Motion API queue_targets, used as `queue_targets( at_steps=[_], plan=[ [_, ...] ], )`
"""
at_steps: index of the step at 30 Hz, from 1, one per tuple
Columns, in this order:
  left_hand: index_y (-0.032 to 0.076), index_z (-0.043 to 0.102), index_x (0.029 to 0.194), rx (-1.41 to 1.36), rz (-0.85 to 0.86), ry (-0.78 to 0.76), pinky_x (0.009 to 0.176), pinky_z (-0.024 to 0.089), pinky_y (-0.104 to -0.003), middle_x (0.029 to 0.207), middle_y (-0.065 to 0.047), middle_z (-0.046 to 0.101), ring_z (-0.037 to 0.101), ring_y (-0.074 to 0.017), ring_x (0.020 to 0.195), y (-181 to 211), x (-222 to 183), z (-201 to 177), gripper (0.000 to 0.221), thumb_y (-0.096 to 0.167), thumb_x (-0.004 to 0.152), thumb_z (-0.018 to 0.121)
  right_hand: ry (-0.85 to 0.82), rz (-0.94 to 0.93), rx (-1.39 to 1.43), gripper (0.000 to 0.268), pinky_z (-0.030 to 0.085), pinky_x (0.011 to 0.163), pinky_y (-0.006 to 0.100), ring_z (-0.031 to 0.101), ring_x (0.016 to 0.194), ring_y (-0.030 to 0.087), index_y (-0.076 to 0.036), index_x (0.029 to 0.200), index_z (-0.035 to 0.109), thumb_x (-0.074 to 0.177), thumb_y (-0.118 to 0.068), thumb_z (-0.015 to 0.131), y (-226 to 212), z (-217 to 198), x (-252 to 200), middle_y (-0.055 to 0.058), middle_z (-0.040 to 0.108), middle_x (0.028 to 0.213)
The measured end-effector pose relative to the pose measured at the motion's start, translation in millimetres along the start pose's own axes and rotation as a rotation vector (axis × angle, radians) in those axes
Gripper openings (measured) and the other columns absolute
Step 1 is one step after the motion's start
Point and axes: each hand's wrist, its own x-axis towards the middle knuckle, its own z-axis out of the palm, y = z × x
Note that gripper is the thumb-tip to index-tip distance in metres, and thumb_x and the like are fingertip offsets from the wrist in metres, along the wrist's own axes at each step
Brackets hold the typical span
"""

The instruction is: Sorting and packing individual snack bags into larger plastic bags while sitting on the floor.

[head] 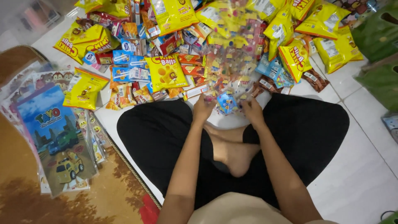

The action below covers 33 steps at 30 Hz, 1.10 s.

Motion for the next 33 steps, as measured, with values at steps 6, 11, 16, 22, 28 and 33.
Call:
queue_targets(
  at_steps=[6,11,16,22,28,33],
  plan=[
    [0.02,0.06,0.125,-0.337,-0.062,-0.125,0.088,0.052,-0.036,0.109,-0.008,0.065,0.061,-0.0254,0.104,-7,9,-3,0.035,0.036,0.095,0.066,-0.038,-0.156,-0.074,0.026,0.049,0.094,0.056,0.065,0.108,0.045,-0.004,0.116,0.06,0.103,-0.026,0.054,-68,-31,-20,0.026,0.067,0.105],
    [0.02,0.056,0.114,-0.838,-0.058,-0.289,0.08,0.049,-0.029,0.102,0.0,0.062,0.059,-0.0158,0.093,27,-28,-23,0.025,0.034,0.098,0.069,0.041,-0.412,-0.33,0.015,0.049,0.073,0.057,0.065,0.087,0.053,0.0,0.103,0.052,0.102,-0.014,0.057,-170,-70,-62,0.031,0.061,0.079],
    [0.013,0.054,0.112,-1.337,0.039,-0.459,0.084,0.063,-0.044,0.11,-0.006,0.067,0.071,-0.0258,0.099,80,-78,-59,0.023,0.027,0.099,0.068,0.045,-0.621,-0.479,0.013,0.056,0.069,0.048,0.072,0.077,0.041,-0.009,0.116,0.051,0.109,-0.018,0.057,-242,-83,-118,0.019,0.068,0.074],
    [0.011,0.068,0.114,-1.447,0.173,-0.553,0.089,0.064,-0.044,0.114,-0.01,0.076,0.074,-0.0235,0.101,91,-93,-61,0.032,0.041,0.102,0.064,-0.032,-0.543,-0.56,0.017,0.054,0.072,0.051,0.072,0.077,0.044,-0.012,0.123,0.052,0.112,-0.025,0.049,-302,-102,-148,0.018,0.073,0.074],
    [0.015,0.059,0.133,-1.436,0.237,-0.564,0.094,0.061,-0.052,0.123,-0.011,0.071,0.073,-0.029,0.109,71,-77,-48,0.039,0.038,0.102,0.064,-0.081,-0.445,-0.546,0.014,0.055,0.081,0.049,0.074,0.084,0.042,-0.02,0.121,0.057,0.11,-0.026,0.052,-316,-108,-161,0.017,0.076,0.081],
    [0.016,0.049,0.144,-1.334,0.205,-0.499,0.098,0.057,-0.049,0.124,-0.011,0.066,0.07,-0.0267,0.11,28,-46,-29,0.055,0.026,0.096,0.073,-0.136,-0.434,-0.506,0.015,0.055,0.088,0.05,0.073,0.095,0.042,-0.023,0.12,0.06,0.107,-0.028,0.056,-280,-121,-137,0.019,0.078,0.093]
  ],
)
